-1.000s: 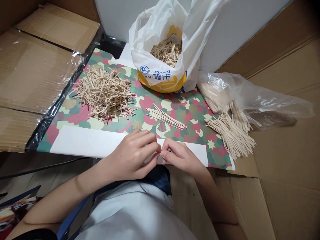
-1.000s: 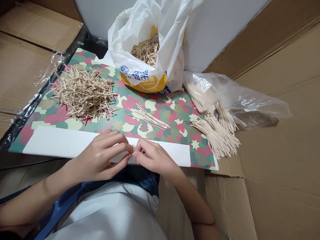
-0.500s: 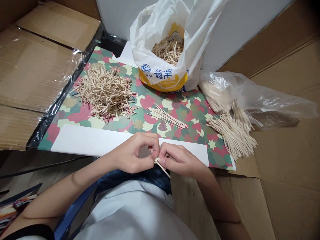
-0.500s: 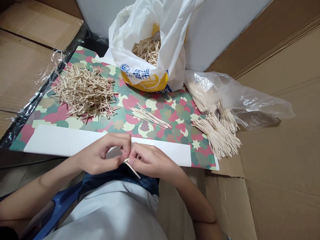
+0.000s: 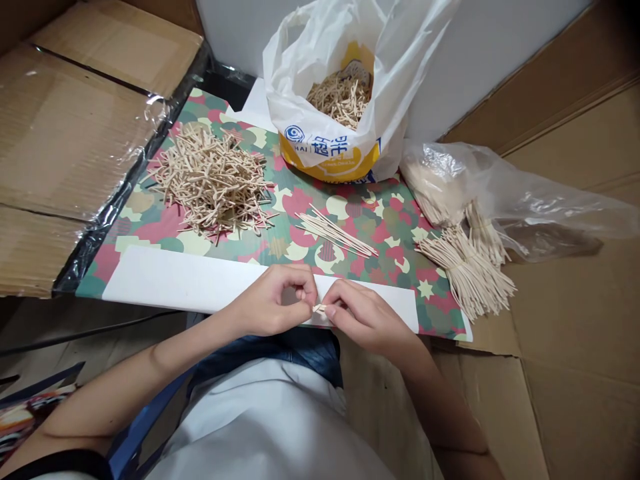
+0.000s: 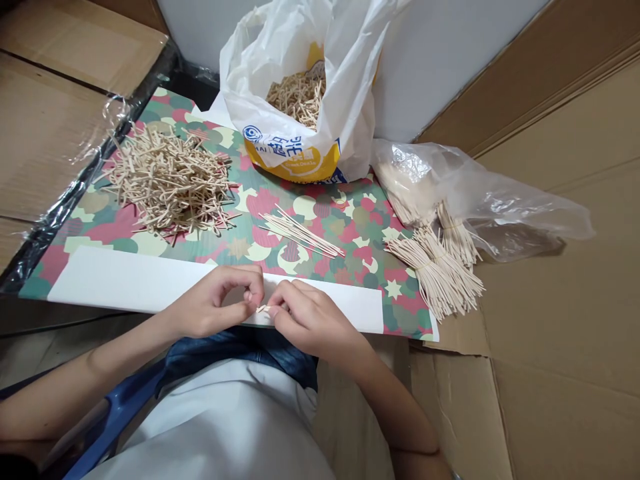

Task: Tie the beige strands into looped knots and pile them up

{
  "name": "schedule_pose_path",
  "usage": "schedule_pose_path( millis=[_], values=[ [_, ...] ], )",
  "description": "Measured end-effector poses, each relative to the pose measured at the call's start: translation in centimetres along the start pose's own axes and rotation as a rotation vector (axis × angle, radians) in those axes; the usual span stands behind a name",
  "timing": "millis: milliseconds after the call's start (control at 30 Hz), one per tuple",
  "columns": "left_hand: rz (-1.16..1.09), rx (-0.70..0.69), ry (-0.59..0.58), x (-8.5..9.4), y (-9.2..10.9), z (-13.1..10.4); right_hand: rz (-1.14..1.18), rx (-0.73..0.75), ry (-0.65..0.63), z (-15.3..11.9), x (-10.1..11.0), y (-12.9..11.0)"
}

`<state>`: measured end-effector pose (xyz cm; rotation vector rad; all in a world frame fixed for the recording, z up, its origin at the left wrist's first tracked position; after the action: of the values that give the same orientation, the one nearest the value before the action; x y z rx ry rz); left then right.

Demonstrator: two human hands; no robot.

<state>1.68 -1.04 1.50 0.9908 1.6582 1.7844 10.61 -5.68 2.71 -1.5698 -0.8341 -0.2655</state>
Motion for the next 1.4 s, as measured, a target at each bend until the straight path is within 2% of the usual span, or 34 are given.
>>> schedule_pose_path(
  millis=[167, 367, 567, 833, 1000, 1133, 1267, 1400],
  values=[
    [0.046, -0.029, 0.071, 0.3, 0.7, 0.1, -0.304, 0.2, 0.098, -0.3, 0.6, -2.1],
    [0.023, -0.009, 0.051, 0.3, 0.4, 0.3, -0.342, 0.217, 0.102, 0.1, 1.7, -2.2],
    [0.007, -0.005, 0.034, 0.1, 0.5, 0.5, -0.449, 0.305, 0.09, 0.4, 0.7, -3.0],
    [-0.091, -0.007, 0.032, -0.1, -0.2, 0.6, -0.305, 0.303, 0.07, 0.3, 0.4, -2.9],
    [-0.136, 0.035, 0.007, -0.2, -0.7, 0.5, -0.106, 0.158, -0.049, 0.5, 0.9, -1.2],
    [-0.038, 0.028, 0.03, -0.1, -0.1, 0.3, -0.113, 0.129, -0.138, 0.6, 0.7, -0.7],
    [0.116, -0.086, 0.064, 0.1, 1.4, -0.2, -0.078, 0.168, -0.117, 0.9, 0.6, -1.0],
    [0.352, -0.21, 0.155, 0.5, 2.6, -1.2, 0.023, 0.139, -0.114, 1.1, 0.3, -0.6]
  ],
)
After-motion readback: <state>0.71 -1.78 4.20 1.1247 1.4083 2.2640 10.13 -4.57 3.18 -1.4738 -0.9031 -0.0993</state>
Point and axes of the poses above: each hand's wrist, its own z-axis towards the middle knuckle, its own x-axis out of the back of the hand, y = z × x, the point moved 8 cm from there along z, towards the middle knuckle, and after that the axes turned 4 degrees about z, right-handed, at the moved point
